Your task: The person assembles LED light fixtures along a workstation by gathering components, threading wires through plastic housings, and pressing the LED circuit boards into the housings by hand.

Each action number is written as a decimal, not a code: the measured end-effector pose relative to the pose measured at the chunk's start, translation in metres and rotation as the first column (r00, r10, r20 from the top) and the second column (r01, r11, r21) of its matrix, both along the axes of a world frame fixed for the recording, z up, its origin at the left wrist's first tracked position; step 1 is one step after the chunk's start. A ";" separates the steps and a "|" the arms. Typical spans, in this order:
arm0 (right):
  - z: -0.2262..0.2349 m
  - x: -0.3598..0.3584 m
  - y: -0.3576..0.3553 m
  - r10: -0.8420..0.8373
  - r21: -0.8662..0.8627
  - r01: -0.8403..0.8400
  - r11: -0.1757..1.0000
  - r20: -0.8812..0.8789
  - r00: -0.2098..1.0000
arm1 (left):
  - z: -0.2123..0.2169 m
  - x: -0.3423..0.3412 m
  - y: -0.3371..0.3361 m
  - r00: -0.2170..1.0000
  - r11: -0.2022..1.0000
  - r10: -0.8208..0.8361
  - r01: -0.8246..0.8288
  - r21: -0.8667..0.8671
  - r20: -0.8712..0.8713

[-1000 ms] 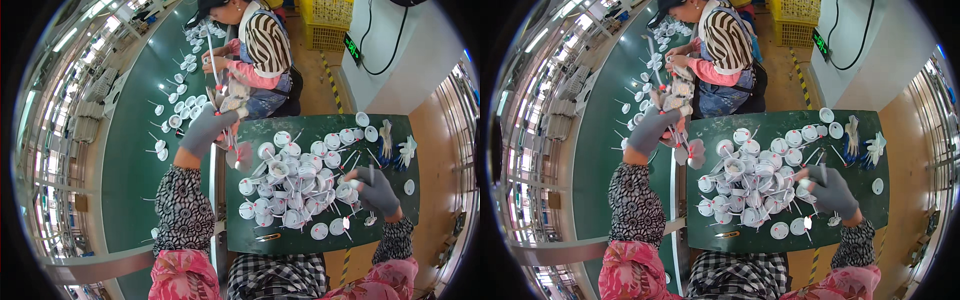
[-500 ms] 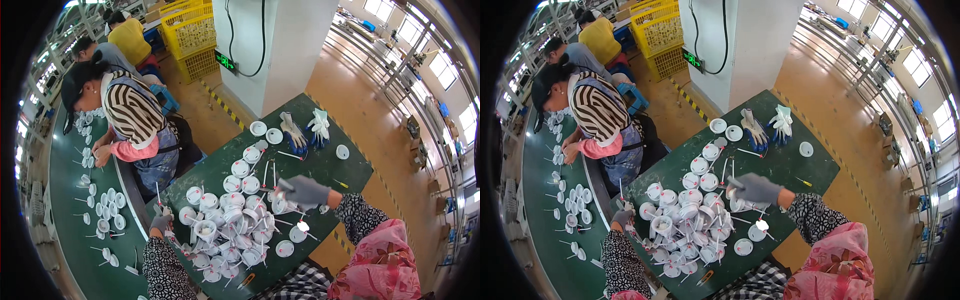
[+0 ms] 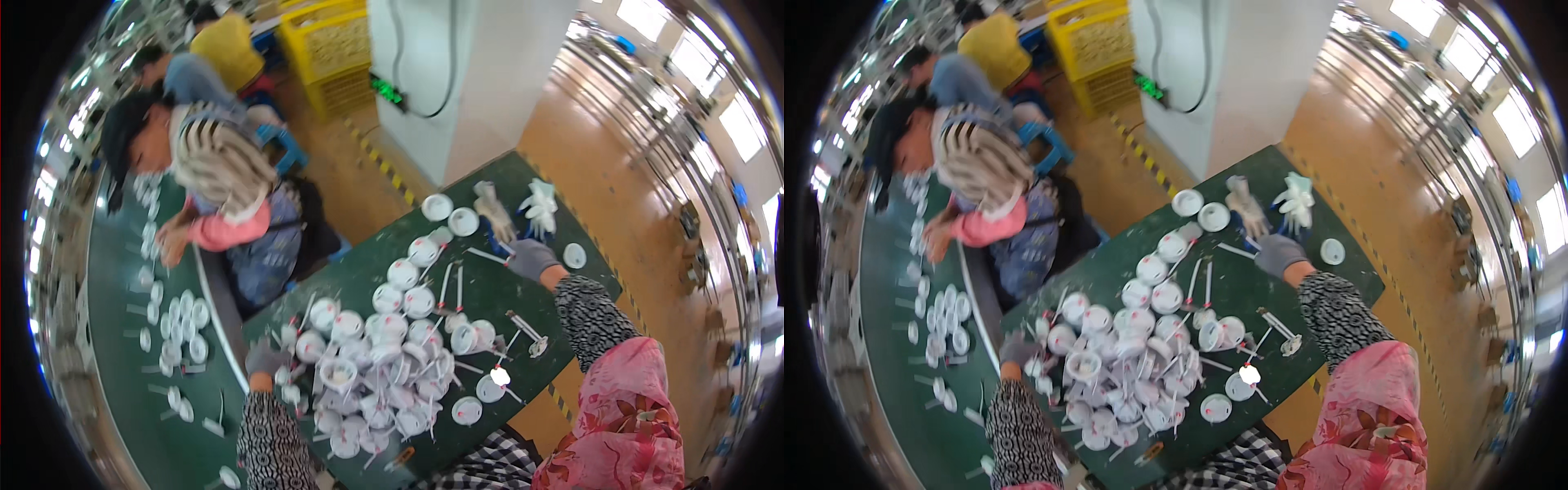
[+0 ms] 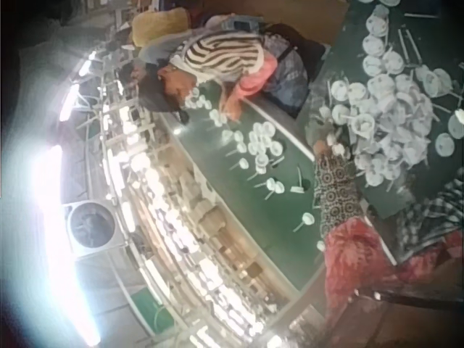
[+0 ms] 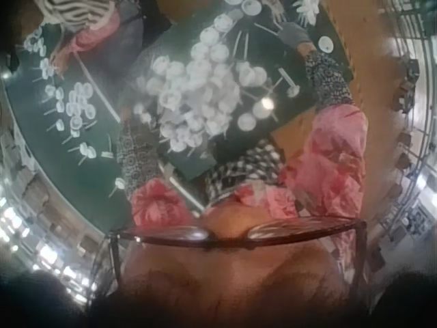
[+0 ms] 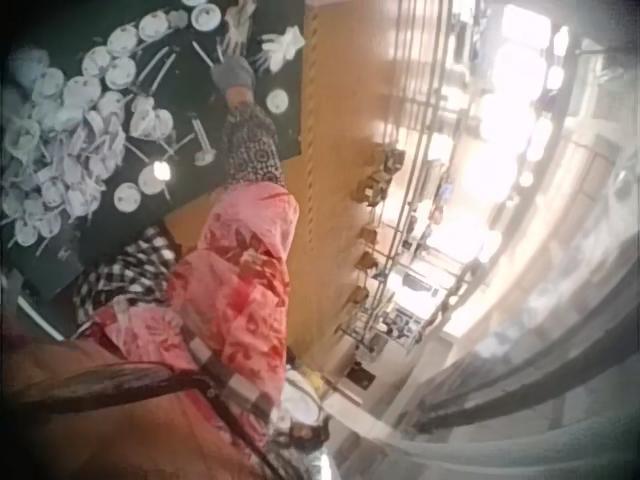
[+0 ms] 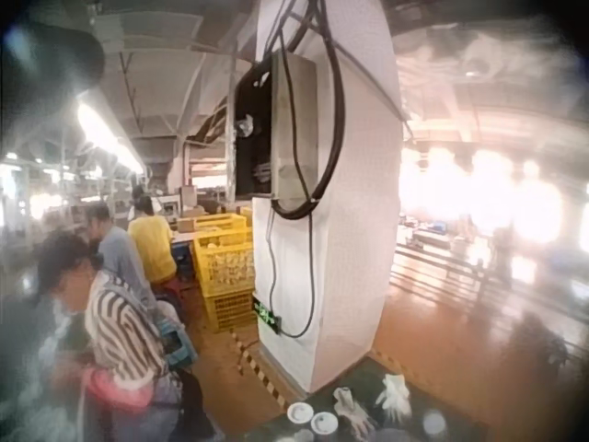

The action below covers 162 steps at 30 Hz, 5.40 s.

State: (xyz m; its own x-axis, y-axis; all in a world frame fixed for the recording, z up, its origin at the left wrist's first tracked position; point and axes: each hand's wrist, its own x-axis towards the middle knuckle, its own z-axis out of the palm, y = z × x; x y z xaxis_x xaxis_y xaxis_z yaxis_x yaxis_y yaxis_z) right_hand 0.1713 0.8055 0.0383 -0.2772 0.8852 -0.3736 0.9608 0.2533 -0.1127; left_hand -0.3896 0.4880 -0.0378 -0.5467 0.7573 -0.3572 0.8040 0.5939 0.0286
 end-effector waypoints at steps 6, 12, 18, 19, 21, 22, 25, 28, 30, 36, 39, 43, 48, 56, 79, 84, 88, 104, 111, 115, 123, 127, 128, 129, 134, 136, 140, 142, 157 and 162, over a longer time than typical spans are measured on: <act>0.126 -0.129 -0.068 0.260 0.007 -0.282 0.959 -0.410 0.874 | 0.166 0.079 0.005 0.937 0.849 0.023 -0.203 0.488 0.349; 0.114 -0.301 -0.143 0.838 0.242 -0.841 0.484 -0.404 0.366 | 0.146 0.148 -0.125 0.725 0.253 0.223 -0.689 0.679 0.652; 0.024 -0.397 -0.182 0.949 -0.027 -0.955 0.296 -0.110 0.297 | 0.041 0.185 -0.201 0.807 0.544 0.191 -0.561 0.624 0.559; 0.007 -0.393 -0.183 0.962 -0.068 -0.961 0.268 -0.039 0.271 | 0.015 0.190 -0.198 0.798 0.541 0.176 -0.567 0.621 0.576; -0.007 -0.387 -0.195 0.968 -0.084 -0.964 0.252 0.019 0.251 | -0.015 0.201 -0.200 0.756 0.511 0.040 -0.577 0.637 0.653; -0.012 -0.383 -0.192 0.964 -0.105 -0.958 0.267 0.025 0.266 | -0.011 0.206 -0.189 0.742 0.519 0.028 -0.583 0.625 0.670; -0.005 -0.364 -0.186 0.960 0.007 -0.960 0.280 -0.030 0.280 | -0.024 0.225 -0.167 0.761 0.514 -0.037 -0.541 0.666 0.647; -0.008 -0.350 -0.180 0.943 0.016 -0.943 0.332 0.024 0.332 | -0.037 0.245 -0.155 0.851 0.627 0.055 -0.436 0.645 0.522; -0.003 -0.344 -0.174 0.936 -0.051 -0.937 0.345 0.096 0.340 | -0.047 0.256 -0.143 0.865 0.619 0.072 -0.428 0.658 0.496; -0.039 -0.294 -0.148 0.928 0.083 -0.928 0.364 0.056 0.369 | -0.051 0.295 -0.108 0.898 0.613 -0.020 -0.336 0.715 0.439; -0.026 -0.274 -0.144 0.923 -0.012 -0.937 0.349 0.177 0.341 | -0.043 0.312 -0.094 0.879 0.616 -0.023 -0.363 0.700 0.477; -0.037 -0.242 -0.130 0.890 0.090 -0.951 0.297 0.335 0.309 | -0.038 0.330 -0.071 0.869 0.618 -0.035 -0.368 0.694 0.493; -0.027 -0.232 -0.109 0.904 0.138 -0.931 0.338 0.229 0.362 | -0.031 0.338 -0.053 0.838 0.669 -0.085 -0.353 0.654 0.539; 0.170 -0.167 -0.106 0.550 0.336 -0.439 0.833 -0.589 0.592 | 0.027 0.273 -0.092 0.691 0.829 -0.300 -0.152 0.538 0.658; 0.015 0.194 -0.190 -0.737 -0.432 0.601 0.673 -0.325 0.593 | -0.034 0.217 0.076 0.651 0.757 -0.144 -0.413 0.506 0.745; -0.039 0.166 -0.247 -0.847 -0.469 0.706 0.531 -0.279 0.452 | -0.076 0.186 0.089 0.625 0.751 -0.371 -0.233 0.618 0.687; -0.071 0.162 -0.252 -0.791 -0.354 0.748 0.562 -0.494 0.361 | -0.044 0.236 0.121 0.610 0.640 -0.533 -0.162 0.751 0.586; 0.000 0.044 0.076 0.123 -0.004 -0.129 0.992 -0.283 0.951 | 0.115 0.258 0.317 0.687 0.680 -0.556 0.051 0.732 0.468; -0.061 -0.022 0.151 0.572 -0.017 -0.572 0.820 -0.015 0.820 | 0.037 0.306 0.442 0.652 0.666 -0.746 0.729 0.157 0.135; -0.107 -0.016 0.166 0.640 -0.001 -0.640 0.769 -0.010 0.769 | 0.022 0.339 0.457 0.628 0.656 -0.741 0.753 0.053 0.237; -0.078 -0.036 0.160 0.606 0.021 -0.606 0.795 -0.078 0.792 | 0.024 0.338 0.453 0.637 0.652 -0.744 0.758 0.010 0.200; -0.078 -0.030 0.157 0.514 0.082 -0.508 0.858 -0.175 0.840 | 0.015 0.332 0.457 0.594 0.606 -0.793 0.793 0.067 0.136; -0.066 -0.035 0.147 0.462 0.176 -0.432 0.885 -0.207 0.862 | 0.031 0.323 0.456 0.620 0.629 -0.776 0.775 0.067 0.112; -0.075 -0.021 0.142 0.471 0.369 -0.396 0.841 -0.136 0.872 | 0.049 0.336 0.459 0.632 0.640 -0.767 0.764 0.080 0.105; 0.037 0.114 0.086 0.076 0.174 -0.015 0.985 -0.351 0.933 | 0.121 0.394 0.470 0.548 0.525 -0.836 0.783 0.334 0.028; 0.036 0.186 0.065 -0.168 0.180 0.250 0.951 -0.379 0.910 | 0.123 0.454 0.474 0.248 0.306 -0.952 0.748 0.589 0.180; 0.012 0.292 0.041 -0.442 0.137 0.484 0.864 -0.251 0.861 | 0.107 0.597 0.477 0.060 0.190 -0.967 0.819 0.542 0.247; -0.011 0.310 0.038 -0.443 0.115 0.480 0.870 -0.244 0.862 | 0.079 0.648 0.488 0.167 0.235 -0.969 0.842 0.485 0.180; -0.012 0.330 0.027 -0.501 0.030 0.522 0.852 -0.238 0.832 | 0.038 0.687 0.481 0.510 0.404 -0.847 0.801 0.442 -0.150; -0.005 0.305 0.040 -0.366 0.075 0.428 0.901 -0.400 0.840 | -0.007 0.639 0.501 0.551 0.552 -0.834 0.831 0.071 0.029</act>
